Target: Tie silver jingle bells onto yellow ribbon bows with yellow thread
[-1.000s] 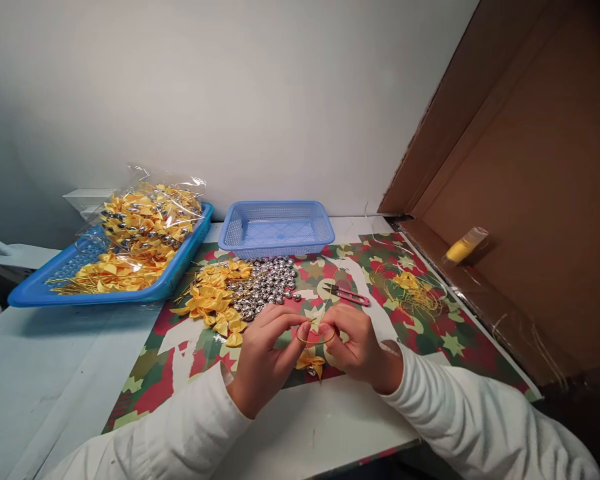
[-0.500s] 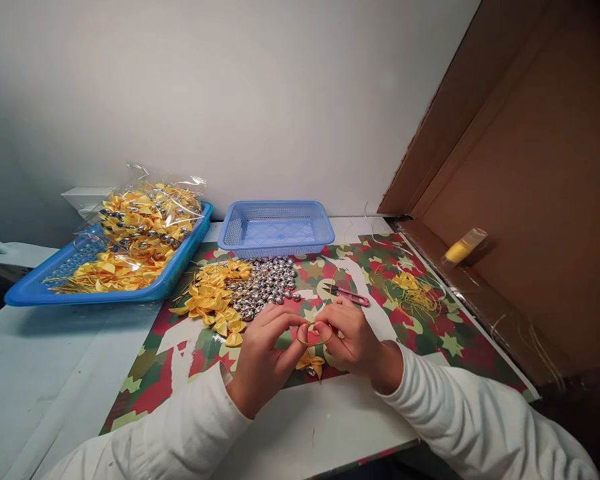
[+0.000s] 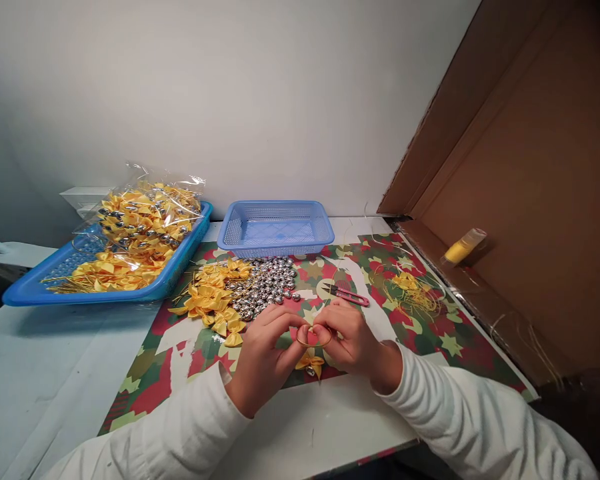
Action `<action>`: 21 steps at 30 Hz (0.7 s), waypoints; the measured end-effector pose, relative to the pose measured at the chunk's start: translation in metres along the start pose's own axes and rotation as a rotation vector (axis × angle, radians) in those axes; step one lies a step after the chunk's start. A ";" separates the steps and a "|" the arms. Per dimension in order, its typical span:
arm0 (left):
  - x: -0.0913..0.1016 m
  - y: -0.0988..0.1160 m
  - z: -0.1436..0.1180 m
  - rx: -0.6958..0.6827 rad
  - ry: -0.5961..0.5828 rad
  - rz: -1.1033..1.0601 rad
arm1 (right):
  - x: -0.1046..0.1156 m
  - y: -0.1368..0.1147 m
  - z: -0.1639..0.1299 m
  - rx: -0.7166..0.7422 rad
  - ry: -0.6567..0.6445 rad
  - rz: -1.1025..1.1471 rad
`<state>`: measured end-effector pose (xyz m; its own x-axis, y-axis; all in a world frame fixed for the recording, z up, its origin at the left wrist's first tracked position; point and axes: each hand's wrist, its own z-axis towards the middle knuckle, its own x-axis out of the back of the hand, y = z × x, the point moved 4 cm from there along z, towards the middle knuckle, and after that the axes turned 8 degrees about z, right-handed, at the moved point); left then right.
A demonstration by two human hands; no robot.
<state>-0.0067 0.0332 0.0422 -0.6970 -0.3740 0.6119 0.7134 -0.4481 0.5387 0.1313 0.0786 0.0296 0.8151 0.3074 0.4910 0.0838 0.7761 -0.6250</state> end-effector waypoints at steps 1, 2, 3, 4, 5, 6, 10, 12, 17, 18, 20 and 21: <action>0.000 0.000 0.000 0.001 -0.010 0.004 | 0.001 -0.001 0.000 0.004 0.012 0.017; 0.000 0.001 0.000 0.001 -0.019 0.010 | 0.001 -0.002 0.000 0.007 0.023 0.032; 0.000 0.001 0.000 -0.001 -0.026 0.017 | 0.002 -0.002 0.000 0.008 0.034 0.044; 0.000 0.001 0.000 -0.006 -0.025 0.025 | 0.002 -0.003 0.000 0.006 0.042 0.054; 0.000 0.001 0.000 -0.015 -0.018 0.034 | 0.003 -0.003 0.000 0.003 0.049 0.060; 0.000 0.001 -0.001 -0.029 -0.005 0.041 | 0.003 -0.003 0.000 -0.001 0.056 0.064; 0.003 0.004 0.000 -0.120 0.049 0.079 | 0.004 -0.003 0.000 -0.015 0.076 0.070; 0.004 0.005 0.001 -0.164 0.069 0.105 | 0.003 -0.003 0.001 -0.029 0.064 0.080; 0.008 0.008 0.004 -0.233 0.090 0.136 | 0.004 -0.003 0.001 -0.065 0.024 0.099; 0.009 0.008 0.004 -0.239 0.090 0.135 | 0.005 -0.003 0.001 -0.061 0.023 0.099; 0.010 0.008 0.005 -0.256 0.092 0.134 | 0.006 -0.003 0.001 -0.043 0.029 0.099; 0.010 0.009 0.005 -0.266 0.094 0.136 | 0.007 -0.003 0.001 -0.032 0.032 0.099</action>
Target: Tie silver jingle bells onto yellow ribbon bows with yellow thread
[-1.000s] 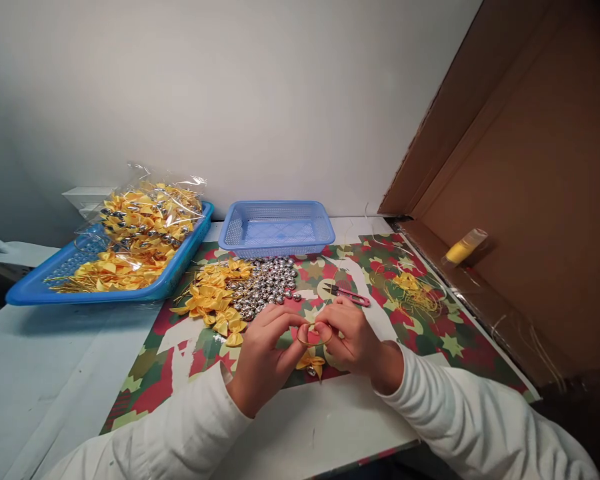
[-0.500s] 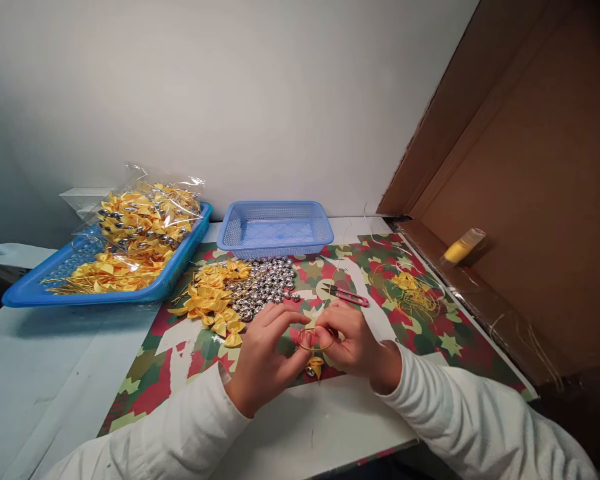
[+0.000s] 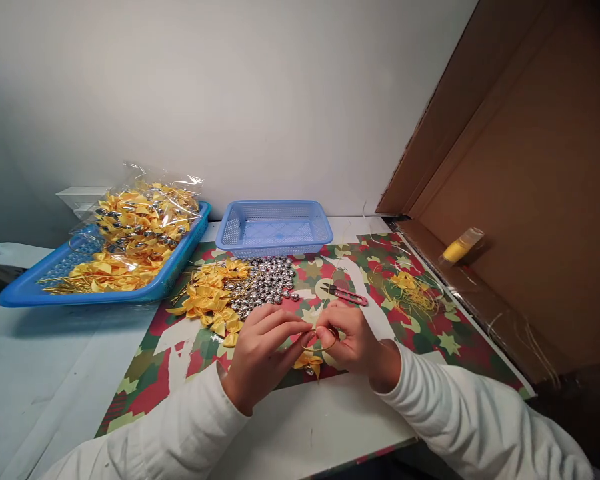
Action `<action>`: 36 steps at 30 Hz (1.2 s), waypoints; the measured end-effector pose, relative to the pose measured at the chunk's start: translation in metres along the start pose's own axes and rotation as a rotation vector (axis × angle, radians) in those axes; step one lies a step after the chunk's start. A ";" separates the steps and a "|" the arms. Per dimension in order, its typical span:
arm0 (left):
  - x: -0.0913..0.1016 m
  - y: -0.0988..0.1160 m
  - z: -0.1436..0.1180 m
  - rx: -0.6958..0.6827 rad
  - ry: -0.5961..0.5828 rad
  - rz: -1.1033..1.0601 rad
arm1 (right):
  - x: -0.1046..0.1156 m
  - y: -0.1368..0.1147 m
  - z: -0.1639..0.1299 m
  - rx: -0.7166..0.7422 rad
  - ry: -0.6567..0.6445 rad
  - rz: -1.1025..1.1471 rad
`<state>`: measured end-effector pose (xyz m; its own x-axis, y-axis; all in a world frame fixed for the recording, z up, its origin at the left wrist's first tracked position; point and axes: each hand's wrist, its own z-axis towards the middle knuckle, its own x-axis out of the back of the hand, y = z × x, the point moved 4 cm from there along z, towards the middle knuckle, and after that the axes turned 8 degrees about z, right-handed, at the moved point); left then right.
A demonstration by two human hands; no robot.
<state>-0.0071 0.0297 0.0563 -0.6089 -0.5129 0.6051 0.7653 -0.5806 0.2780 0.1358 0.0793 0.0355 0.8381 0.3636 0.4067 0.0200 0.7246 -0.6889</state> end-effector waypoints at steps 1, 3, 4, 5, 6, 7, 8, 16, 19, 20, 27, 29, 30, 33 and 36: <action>0.000 0.000 0.000 -0.008 0.003 0.003 | 0.000 0.000 0.000 0.010 0.003 0.001; 0.001 0.000 0.000 -0.014 0.003 0.008 | 0.001 0.000 0.000 0.021 0.005 0.004; 0.000 0.000 0.000 -0.015 0.003 0.009 | 0.001 0.000 0.000 0.023 0.005 0.006; 0.001 0.000 0.000 -0.015 0.004 0.009 | 0.001 0.000 0.000 0.024 0.006 0.006; 0.000 0.001 0.000 -0.017 0.004 0.007 | 0.001 -0.001 0.000 0.026 0.008 0.007; 0.000 0.001 0.000 -0.018 0.004 0.005 | 0.001 -0.001 0.000 0.027 0.010 0.007; 0.001 0.001 0.000 -0.018 0.004 0.002 | 0.002 -0.001 0.000 0.028 0.012 0.009; 0.001 0.002 0.001 -0.015 -0.001 -0.009 | 0.003 -0.004 0.001 0.047 0.023 0.008; -0.002 0.000 0.000 0.068 -0.028 -0.059 | 0.003 -0.006 0.002 0.074 0.061 0.001; -0.003 -0.001 -0.001 0.111 -0.043 -0.091 | 0.003 -0.007 0.002 0.086 0.071 -0.002; -0.008 -0.002 -0.004 0.254 -0.113 -0.267 | 0.001 -0.008 0.000 0.203 0.076 -0.065; -0.006 -0.002 -0.003 0.252 -0.097 -0.258 | 0.002 -0.007 -0.001 0.223 0.085 -0.095; -0.006 -0.002 -0.003 0.243 -0.088 -0.248 | 0.003 -0.007 -0.001 0.227 0.090 -0.107; -0.004 -0.001 -0.002 0.205 -0.068 -0.215 | 0.004 -0.006 -0.002 0.236 0.098 -0.119; -0.005 0.000 -0.003 0.174 -0.063 -0.188 | 0.003 -0.006 -0.002 0.235 0.103 -0.131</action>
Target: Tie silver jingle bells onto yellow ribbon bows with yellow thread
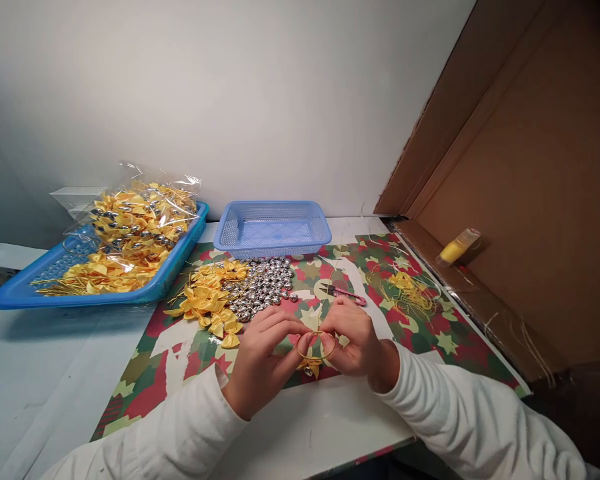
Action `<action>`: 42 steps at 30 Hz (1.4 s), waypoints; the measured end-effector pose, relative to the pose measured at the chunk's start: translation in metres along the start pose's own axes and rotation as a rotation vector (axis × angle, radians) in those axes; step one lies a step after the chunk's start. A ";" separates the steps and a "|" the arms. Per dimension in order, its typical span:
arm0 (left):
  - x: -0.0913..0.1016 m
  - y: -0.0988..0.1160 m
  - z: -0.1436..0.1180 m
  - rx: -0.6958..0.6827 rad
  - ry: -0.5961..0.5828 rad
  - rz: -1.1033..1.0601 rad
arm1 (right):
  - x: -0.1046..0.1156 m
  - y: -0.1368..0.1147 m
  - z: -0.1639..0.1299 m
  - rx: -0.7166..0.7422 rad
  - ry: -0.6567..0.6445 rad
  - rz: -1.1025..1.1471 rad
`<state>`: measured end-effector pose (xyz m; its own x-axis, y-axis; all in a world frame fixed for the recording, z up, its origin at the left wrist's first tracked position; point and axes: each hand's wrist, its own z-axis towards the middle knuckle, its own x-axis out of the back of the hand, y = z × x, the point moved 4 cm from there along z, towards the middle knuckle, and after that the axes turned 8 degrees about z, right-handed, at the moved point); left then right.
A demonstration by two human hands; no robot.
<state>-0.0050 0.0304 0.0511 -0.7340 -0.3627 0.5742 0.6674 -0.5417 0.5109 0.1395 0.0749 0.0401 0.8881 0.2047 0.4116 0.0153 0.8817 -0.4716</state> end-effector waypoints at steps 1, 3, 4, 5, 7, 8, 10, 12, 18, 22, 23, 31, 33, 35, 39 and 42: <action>-0.001 0.000 -0.001 -0.008 -0.005 0.003 | 0.000 0.000 0.000 -0.002 -0.003 -0.004; -0.003 -0.001 -0.002 -0.013 -0.018 -0.002 | -0.001 -0.001 0.001 0.005 -0.022 -0.008; -0.004 -0.001 -0.003 -0.010 -0.028 -0.009 | -0.002 -0.001 0.002 0.013 -0.037 -0.009; -0.004 -0.001 -0.003 -0.003 -0.038 -0.016 | -0.003 -0.001 0.002 0.021 -0.051 -0.011; -0.005 -0.003 -0.002 0.031 -0.076 -0.017 | -0.004 -0.001 0.002 0.022 -0.058 -0.006; -0.005 -0.004 -0.002 0.057 -0.115 -0.008 | -0.004 -0.001 0.002 0.011 -0.049 0.006; -0.007 -0.008 0.000 0.124 -0.234 0.044 | -0.003 0.001 0.002 -0.024 -0.026 0.037; -0.010 -0.014 -0.001 0.194 -0.383 0.122 | -0.002 0.002 0.002 -0.060 -0.016 0.056; -0.019 -0.023 -0.008 0.273 -0.668 0.240 | -0.004 0.003 0.002 -0.096 -0.038 0.053; -0.022 -0.021 -0.011 0.269 -0.721 0.275 | -0.006 0.004 0.000 -0.136 -0.060 0.045; -0.022 -0.021 -0.011 0.270 -0.733 0.275 | -0.007 0.004 0.000 -0.149 -0.068 0.043; -0.017 -0.021 -0.012 0.257 -0.729 0.297 | -0.009 0.012 -0.006 -0.328 -0.112 0.034; -0.018 -0.022 -0.014 0.260 -0.744 0.304 | -0.010 0.014 -0.008 -0.370 -0.122 0.032; -0.019 -0.023 -0.014 0.270 -0.755 0.295 | -0.011 0.015 -0.009 -0.402 -0.133 0.034; -0.021 -0.024 -0.014 0.283 -0.746 0.218 | -0.011 0.016 -0.009 -0.493 -0.164 0.085; -0.022 -0.026 -0.015 0.327 -0.716 0.156 | -0.011 0.015 -0.007 -0.604 -0.247 0.189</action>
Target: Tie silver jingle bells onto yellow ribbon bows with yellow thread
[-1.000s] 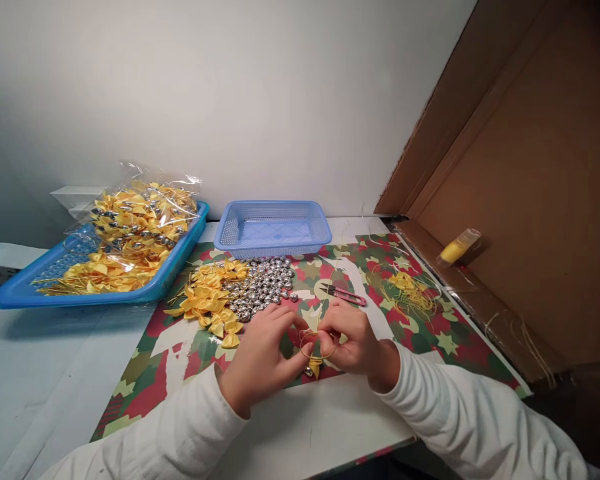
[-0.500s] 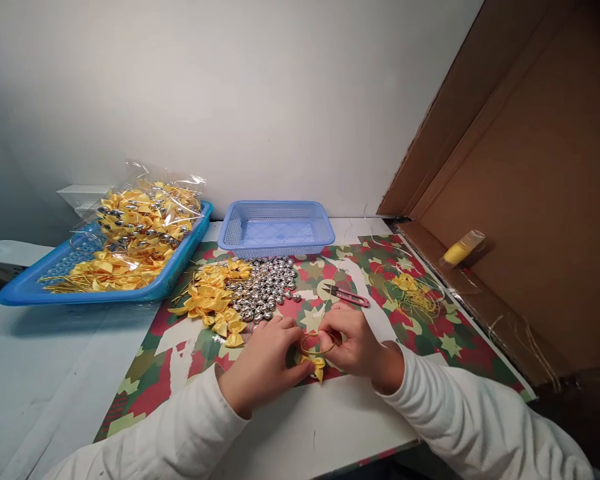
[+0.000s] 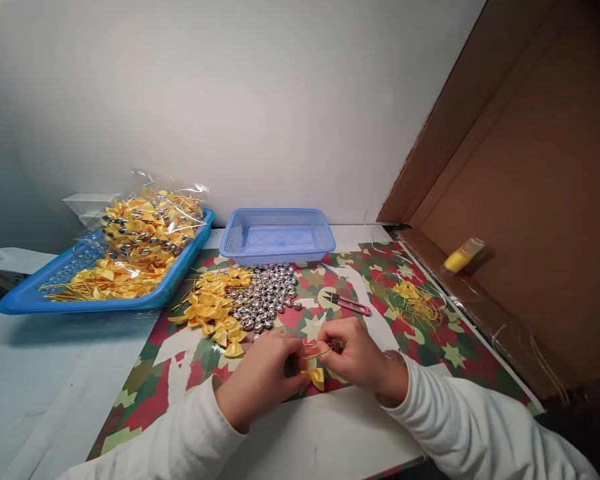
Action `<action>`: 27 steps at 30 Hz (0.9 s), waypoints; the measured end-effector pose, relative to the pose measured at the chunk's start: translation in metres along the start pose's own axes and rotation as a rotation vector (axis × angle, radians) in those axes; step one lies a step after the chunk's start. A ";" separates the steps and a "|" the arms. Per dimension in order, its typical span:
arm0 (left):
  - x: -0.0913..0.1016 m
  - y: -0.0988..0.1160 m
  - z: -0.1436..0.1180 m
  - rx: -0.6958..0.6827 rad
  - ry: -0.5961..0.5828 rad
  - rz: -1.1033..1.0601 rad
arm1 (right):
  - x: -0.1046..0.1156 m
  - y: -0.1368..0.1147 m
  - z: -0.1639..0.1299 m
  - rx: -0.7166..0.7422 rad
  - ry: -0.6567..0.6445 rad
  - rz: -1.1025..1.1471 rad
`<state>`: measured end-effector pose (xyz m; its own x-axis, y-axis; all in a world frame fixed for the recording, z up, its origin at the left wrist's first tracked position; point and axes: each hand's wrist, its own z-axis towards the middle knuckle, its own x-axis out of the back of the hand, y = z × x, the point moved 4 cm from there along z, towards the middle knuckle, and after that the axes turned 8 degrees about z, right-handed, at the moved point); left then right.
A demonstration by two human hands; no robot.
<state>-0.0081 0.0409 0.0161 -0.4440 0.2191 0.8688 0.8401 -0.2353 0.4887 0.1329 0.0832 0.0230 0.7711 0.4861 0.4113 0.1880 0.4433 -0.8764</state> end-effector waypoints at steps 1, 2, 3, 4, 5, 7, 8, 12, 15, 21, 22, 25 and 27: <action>0.000 -0.001 0.000 0.024 0.005 -0.039 | 0.000 -0.001 0.000 -0.028 -0.042 0.029; -0.001 -0.003 0.000 0.052 0.010 -0.088 | 0.000 -0.003 0.000 -0.045 -0.077 0.053; -0.001 -0.004 0.000 0.081 0.015 -0.146 | 0.000 -0.004 0.000 -0.053 -0.103 0.066; -0.002 -0.005 0.001 0.105 0.024 -0.210 | 0.000 -0.004 0.000 -0.055 -0.119 0.072; -0.002 -0.006 0.001 0.122 0.037 -0.274 | 0.000 -0.004 0.000 -0.056 -0.126 0.073; -0.001 -0.006 0.002 0.130 0.077 -0.393 | 0.000 -0.001 0.000 -0.072 -0.123 0.079; 0.000 -0.006 0.002 0.127 0.099 -0.447 | 0.000 0.001 0.000 -0.085 -0.119 0.087; 0.005 -0.005 0.002 0.090 0.174 -0.590 | -0.001 0.004 -0.001 -0.076 -0.065 0.102; 0.009 -0.004 0.001 0.071 0.236 -0.629 | 0.001 0.000 0.000 -0.010 0.024 0.073; 0.009 -0.004 0.002 0.100 0.299 -0.724 | 0.000 -0.008 -0.001 0.071 0.100 0.039; 0.007 -0.004 0.002 0.124 0.303 -0.743 | 0.000 -0.008 -0.001 0.092 0.115 0.036; 0.002 -0.006 0.003 0.184 0.277 -0.792 | 0.000 -0.010 -0.002 0.150 0.153 0.021; -0.002 -0.006 0.003 0.196 0.256 -0.813 | -0.001 -0.010 -0.002 0.169 0.167 0.014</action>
<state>-0.0115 0.0446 0.0113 -0.9655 0.0235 0.2593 0.2604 0.0734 0.9627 0.1321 0.0766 0.0308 0.8657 0.3679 0.3393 0.0824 0.5639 -0.8217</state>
